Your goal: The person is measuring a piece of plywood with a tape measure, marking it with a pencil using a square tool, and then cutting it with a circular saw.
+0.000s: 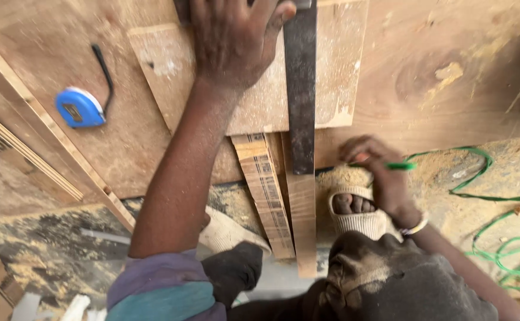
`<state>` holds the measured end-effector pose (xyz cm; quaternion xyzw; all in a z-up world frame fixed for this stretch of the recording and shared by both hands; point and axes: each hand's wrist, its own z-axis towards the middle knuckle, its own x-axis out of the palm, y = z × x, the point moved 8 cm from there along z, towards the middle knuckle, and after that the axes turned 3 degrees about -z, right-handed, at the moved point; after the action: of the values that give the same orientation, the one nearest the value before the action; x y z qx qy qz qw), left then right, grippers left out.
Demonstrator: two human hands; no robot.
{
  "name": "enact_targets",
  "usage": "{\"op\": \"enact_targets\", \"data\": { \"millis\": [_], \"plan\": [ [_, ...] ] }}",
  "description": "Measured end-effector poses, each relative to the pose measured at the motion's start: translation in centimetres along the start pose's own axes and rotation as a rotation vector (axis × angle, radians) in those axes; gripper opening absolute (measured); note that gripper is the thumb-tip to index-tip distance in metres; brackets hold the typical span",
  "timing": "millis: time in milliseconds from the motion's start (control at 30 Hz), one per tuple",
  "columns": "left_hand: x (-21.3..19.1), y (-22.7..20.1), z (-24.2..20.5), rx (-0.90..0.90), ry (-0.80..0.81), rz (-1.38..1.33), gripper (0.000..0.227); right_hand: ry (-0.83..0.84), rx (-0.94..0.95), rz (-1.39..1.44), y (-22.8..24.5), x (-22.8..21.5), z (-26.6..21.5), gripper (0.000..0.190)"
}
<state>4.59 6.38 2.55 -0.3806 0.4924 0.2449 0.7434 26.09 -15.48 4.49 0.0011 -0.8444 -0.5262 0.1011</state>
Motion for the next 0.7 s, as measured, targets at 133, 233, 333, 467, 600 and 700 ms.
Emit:
{"op": "enact_targets", "data": {
  "millis": [133, 233, 333, 467, 600, 700],
  "plan": [
    [-1.0, -0.2, 0.9, -0.004, -0.021, 0.063, 0.049, -0.056, 0.313, -0.135, -2.5, 3.5, 0.7, 0.031],
    [-0.4, 0.0, 1.4, -0.013, 0.02, 0.071, 0.054, -0.055, 0.215, -0.273, -1.9, 4.1, 1.7, 0.032],
    [0.4, -1.0, 1.2, -0.022, 0.051, 0.057, 0.053, -0.071, 0.18, -0.38, -2.6, 4.1, 1.1, 0.028],
    [0.5, -1.5, 1.9, -0.014, 0.033, 0.06, 0.05, -0.083, 0.222, -0.357, -3.5, 3.8, 1.0, 0.022],
    [0.7, -1.5, 1.7, -0.007, 0.031, 0.052, 0.049, -0.095, 0.215, -0.361, -3.2, 3.8, 1.3, 0.019],
    [0.6, -1.5, 1.7, -0.005, 0.016, 0.056, 0.048, -0.085, 0.249, -0.372, -3.6, 3.7, 1.4, 0.02]
  ]
}}
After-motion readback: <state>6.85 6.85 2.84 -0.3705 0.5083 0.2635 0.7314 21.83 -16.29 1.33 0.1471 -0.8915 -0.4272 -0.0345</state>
